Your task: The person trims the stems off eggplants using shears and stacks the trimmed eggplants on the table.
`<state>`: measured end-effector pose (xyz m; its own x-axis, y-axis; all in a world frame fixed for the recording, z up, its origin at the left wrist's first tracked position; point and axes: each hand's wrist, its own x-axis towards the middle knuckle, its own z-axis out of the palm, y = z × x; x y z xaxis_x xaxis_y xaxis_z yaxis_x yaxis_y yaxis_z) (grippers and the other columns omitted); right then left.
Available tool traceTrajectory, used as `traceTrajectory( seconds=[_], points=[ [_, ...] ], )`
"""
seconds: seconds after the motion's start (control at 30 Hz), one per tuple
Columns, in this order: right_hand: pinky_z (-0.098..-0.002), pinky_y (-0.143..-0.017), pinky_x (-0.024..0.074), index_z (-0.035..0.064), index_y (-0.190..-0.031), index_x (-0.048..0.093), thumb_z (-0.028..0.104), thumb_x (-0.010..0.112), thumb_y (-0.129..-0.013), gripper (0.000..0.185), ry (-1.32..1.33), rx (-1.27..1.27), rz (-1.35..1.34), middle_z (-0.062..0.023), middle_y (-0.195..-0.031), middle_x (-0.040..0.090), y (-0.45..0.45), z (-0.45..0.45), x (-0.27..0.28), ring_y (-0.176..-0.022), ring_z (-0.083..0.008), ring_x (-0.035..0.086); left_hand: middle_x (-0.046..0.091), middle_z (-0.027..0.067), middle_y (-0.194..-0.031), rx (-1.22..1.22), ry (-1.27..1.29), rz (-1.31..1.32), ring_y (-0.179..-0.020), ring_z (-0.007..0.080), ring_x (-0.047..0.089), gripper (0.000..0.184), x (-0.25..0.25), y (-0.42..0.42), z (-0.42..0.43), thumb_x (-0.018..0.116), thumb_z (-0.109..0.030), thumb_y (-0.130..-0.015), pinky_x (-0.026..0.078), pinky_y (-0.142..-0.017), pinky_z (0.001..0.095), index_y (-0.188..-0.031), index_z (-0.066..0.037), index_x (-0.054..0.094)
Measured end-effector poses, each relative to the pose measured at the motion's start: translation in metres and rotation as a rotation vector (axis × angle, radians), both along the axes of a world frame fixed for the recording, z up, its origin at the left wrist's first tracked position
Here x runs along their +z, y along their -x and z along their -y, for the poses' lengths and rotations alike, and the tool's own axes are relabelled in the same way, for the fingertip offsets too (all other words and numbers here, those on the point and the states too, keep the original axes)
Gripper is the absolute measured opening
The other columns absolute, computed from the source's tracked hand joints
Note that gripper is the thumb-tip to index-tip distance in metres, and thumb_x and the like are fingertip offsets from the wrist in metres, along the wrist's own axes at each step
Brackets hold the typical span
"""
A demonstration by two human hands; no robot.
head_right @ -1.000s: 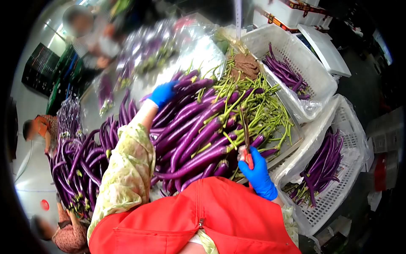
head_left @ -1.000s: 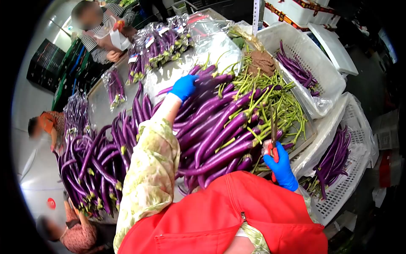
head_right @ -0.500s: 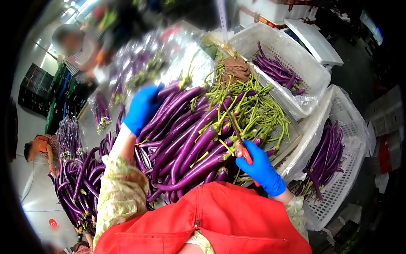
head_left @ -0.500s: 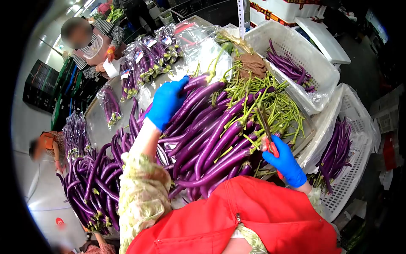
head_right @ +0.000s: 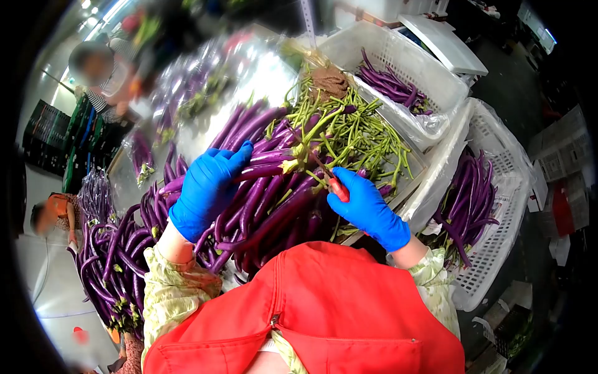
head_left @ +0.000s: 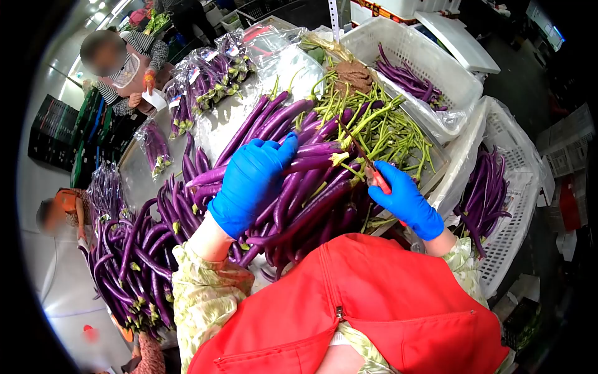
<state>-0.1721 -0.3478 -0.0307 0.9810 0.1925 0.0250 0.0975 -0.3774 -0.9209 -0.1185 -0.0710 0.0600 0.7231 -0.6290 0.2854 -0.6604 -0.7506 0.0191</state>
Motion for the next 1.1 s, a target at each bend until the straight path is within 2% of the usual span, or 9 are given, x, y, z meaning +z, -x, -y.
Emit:
traceTrajectory(
  seconds=[0.13, 0.23, 0.3, 0.37, 0.57, 0.67, 0.77, 0.9, 1.1],
  points=[
    [-0.0325, -0.057, 0.0430, -0.0013, -0.101, 0.054, 0.013, 0.060, -0.080, 0.026, -0.041, -0.063, 0.115, -0.0150, -0.069, 0.053, -0.003, -0.006, -0.004, -0.061, -0.0156, 0.052, 0.059, 0.0114, -0.075, 0.028, -0.022, 0.017, -0.071, 0.0311, 0.057, 0.045, -0.003, -0.004, -0.009, 0.064, -0.005, -0.069, 0.046, -0.062, 0.0407, -0.113, -0.008, 0.058],
    [-0.0293, -0.061, 0.0445, -0.0024, -0.102, 0.054, 0.011, 0.061, -0.080, 0.026, -0.001, -0.126, 0.027, -0.0102, -0.074, 0.057, -0.004, -0.002, -0.003, -0.068, -0.0114, 0.052, 0.059, 0.0151, -0.077, 0.265, 0.108, -0.051, -0.074, 0.0343, 0.057, 0.037, -0.031, -0.051, -0.054, 0.062, -0.004, -0.069, 0.046, -0.065, 0.0432, -0.106, -0.006, 0.060],
    [-0.0253, -0.073, 0.0454, -0.0052, -0.111, 0.051, 0.011, 0.062, -0.080, 0.037, -0.133, -0.134, -0.096, -0.0068, -0.089, 0.059, -0.010, 0.002, -0.012, -0.082, -0.0108, 0.054, 0.063, 0.0213, -0.088, 0.524, 0.070, -0.133, -0.084, 0.0378, 0.060, 0.019, -0.051, -0.106, -0.092, 0.056, -0.008, -0.075, 0.048, -0.074, 0.0452, -0.093, -0.005, 0.061],
    [-0.0263, -0.073, 0.0454, -0.0045, -0.111, 0.051, 0.011, 0.063, -0.079, 0.038, -0.182, -0.182, -0.184, -0.0068, -0.089, 0.059, -0.012, 0.002, -0.018, -0.082, -0.0111, 0.054, 0.063, 0.0236, -0.093, 0.735, 0.081, -0.303, -0.089, 0.0387, 0.060, 0.024, -0.083, -0.153, -0.124, 0.052, -0.006, -0.075, 0.048, -0.077, 0.0444, -0.096, -0.004, 0.062],
    [-0.0275, -0.067, 0.0438, -0.0014, -0.104, 0.053, 0.011, 0.061, -0.079, 0.030, -0.168, -0.139, -0.148, -0.0070, -0.081, 0.054, -0.021, -0.005, -0.020, -0.075, -0.0108, 0.049, 0.060, 0.0260, -0.104, 0.603, 0.010, -0.520, -0.100, 0.0398, 0.057, 0.033, -0.175, -0.221, -0.114, 0.049, -0.010, -0.075, 0.047, -0.084, 0.0426, -0.105, -0.002, 0.059],
    [-0.0275, -0.068, 0.0438, -0.0006, -0.105, 0.053, 0.011, 0.062, -0.079, 0.030, -0.156, -0.162, -0.151, -0.0066, -0.081, 0.054, -0.022, -0.007, -0.018, -0.075, -0.0110, 0.049, 0.060, 0.0254, -0.105, 0.733, -0.002, -0.296, -0.099, 0.0408, 0.057, 0.029, -0.205, -0.232, -0.118, 0.050, -0.011, -0.077, 0.047, -0.085, 0.0433, -0.103, -0.002, 0.059],
    [-0.0272, -0.068, 0.0439, -0.0004, -0.106, 0.053, 0.011, 0.062, -0.078, 0.031, -0.150, -0.165, -0.147, -0.0063, -0.082, 0.054, -0.022, -0.008, -0.017, -0.075, -0.0108, 0.049, 0.059, 0.0268, -0.104, 0.790, 0.184, -0.408, -0.098, 0.0410, 0.058, 0.028, -0.215, -0.237, -0.141, 0.051, -0.012, -0.079, 0.046, -0.084, 0.0445, -0.105, 0.000, 0.053],
    [-0.0260, -0.068, 0.0441, -0.0005, -0.109, 0.052, 0.010, 0.062, -0.078, 0.034, -0.193, -0.147, -0.114, -0.0059, -0.082, 0.056, -0.018, -0.008, -0.021, -0.074, -0.0096, 0.050, 0.059, 0.0284, -0.101, 0.769, 0.069, -0.458, -0.095, 0.0423, 0.058, 0.026, -0.207, -0.234, -0.148, 0.050, -0.013, -0.081, 0.045, -0.081, 0.0466, -0.104, -0.002, 0.048],
    [-0.0247, -0.068, 0.0439, -0.0010, -0.111, 0.051, 0.008, 0.060, -0.078, 0.036, -0.288, 0.047, -0.163, -0.0031, -0.084, 0.056, -0.012, -0.009, 0.020, -0.074, -0.0079, 0.050, 0.062, 0.0215, -0.094, 0.623, 0.173, -0.150, -0.086, 0.0399, 0.060, 0.035, -0.103, -0.163, -0.126, 0.057, -0.010, -0.077, 0.048, -0.072, 0.0463, -0.111, -0.011, 0.049]
  ],
)
